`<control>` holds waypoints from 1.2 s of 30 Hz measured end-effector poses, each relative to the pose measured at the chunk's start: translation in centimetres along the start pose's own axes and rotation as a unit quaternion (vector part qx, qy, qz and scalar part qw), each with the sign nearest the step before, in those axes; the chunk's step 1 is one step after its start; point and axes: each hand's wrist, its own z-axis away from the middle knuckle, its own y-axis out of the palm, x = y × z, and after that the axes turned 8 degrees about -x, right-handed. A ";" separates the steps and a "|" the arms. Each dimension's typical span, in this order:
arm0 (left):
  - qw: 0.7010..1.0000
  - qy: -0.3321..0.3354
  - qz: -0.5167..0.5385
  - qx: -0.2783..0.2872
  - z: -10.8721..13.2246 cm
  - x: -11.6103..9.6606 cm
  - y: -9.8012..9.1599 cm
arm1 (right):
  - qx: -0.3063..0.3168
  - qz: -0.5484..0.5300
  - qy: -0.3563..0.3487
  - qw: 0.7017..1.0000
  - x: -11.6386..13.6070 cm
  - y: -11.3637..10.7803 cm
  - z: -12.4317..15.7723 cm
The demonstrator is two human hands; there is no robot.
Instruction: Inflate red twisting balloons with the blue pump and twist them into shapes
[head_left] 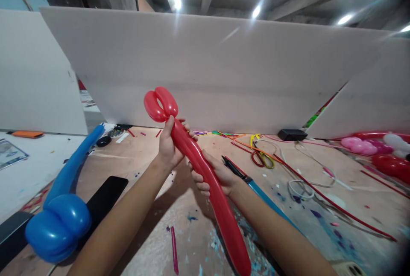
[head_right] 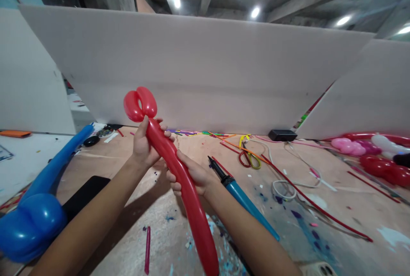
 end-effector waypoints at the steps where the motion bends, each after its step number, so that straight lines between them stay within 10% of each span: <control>1: 1.000 0.013 0.003 -0.016 0.0 0.1 0.0 | -0.009 0.011 -0.005 1.000 -0.1 0.1 0.0; 14: 0.997 -0.049 0.027 -0.051 0.6 2.0 -0.2 | -0.193 0.167 -0.064 0.965 -1.2 3.4 0.1; 36: 0.994 0.016 -0.064 -0.087 1.5 2.6 0.7 | -0.252 0.147 -0.144 0.946 -2.7 4.1 -1.0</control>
